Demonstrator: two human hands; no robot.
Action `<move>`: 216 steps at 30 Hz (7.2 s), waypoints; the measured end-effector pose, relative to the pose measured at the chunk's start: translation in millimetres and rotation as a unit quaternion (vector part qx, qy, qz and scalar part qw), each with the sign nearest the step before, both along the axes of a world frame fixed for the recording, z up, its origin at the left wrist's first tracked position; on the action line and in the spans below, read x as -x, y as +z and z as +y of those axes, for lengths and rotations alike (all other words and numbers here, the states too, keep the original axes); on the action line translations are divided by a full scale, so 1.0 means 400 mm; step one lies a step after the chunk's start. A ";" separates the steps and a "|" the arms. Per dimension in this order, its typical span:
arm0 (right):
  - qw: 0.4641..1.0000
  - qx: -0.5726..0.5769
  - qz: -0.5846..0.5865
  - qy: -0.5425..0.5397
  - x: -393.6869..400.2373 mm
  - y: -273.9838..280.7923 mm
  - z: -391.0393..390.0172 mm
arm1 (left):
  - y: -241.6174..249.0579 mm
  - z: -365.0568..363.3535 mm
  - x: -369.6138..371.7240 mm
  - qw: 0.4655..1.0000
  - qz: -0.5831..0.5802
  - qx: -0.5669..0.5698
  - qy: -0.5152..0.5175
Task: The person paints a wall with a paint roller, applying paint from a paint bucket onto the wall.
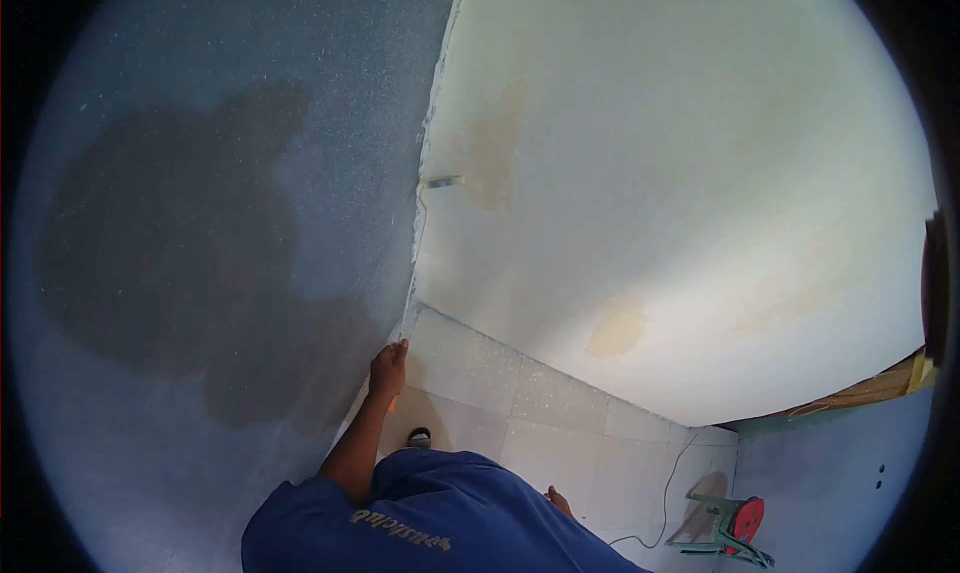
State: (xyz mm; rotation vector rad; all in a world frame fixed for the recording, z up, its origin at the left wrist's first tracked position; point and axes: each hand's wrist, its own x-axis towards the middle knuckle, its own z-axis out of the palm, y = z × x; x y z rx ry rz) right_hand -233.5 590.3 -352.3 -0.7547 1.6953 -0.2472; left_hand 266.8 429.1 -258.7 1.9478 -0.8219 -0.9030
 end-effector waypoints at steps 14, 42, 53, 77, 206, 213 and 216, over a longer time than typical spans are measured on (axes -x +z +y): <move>0.997 0.000 0.045 0.063 0.036 -0.047 0.001 | 0.012 -0.011 0.031 0.998 0.030 -0.053 -0.027; 0.999 0.002 0.040 0.031 -0.008 0.038 -0.008 | 0.067 -0.019 0.058 0.994 0.069 -0.082 -0.014; 0.999 -0.012 0.033 0.024 -0.002 0.031 0.002 | 0.094 -0.054 0.051 0.997 -0.048 0.062 -0.003; 0.999 -0.016 0.025 0.012 -0.009 -0.007 -0.014 | 0.037 -0.024 0.033 0.992 0.080 -0.076 -0.055; 0.963 0.174 0.110 0.171 0.156 0.049 0.146 | 0.149 -0.410 -0.086 0.957 -0.095 0.273 0.001; 0.989 0.069 0.097 0.088 -0.005 0.203 0.064 | 0.157 -0.373 -0.151 0.952 -0.169 0.256 0.002; 0.987 0.113 0.060 0.092 -0.016 0.186 0.063 | -0.052 -0.264 -0.120 0.961 -0.172 0.217 -0.014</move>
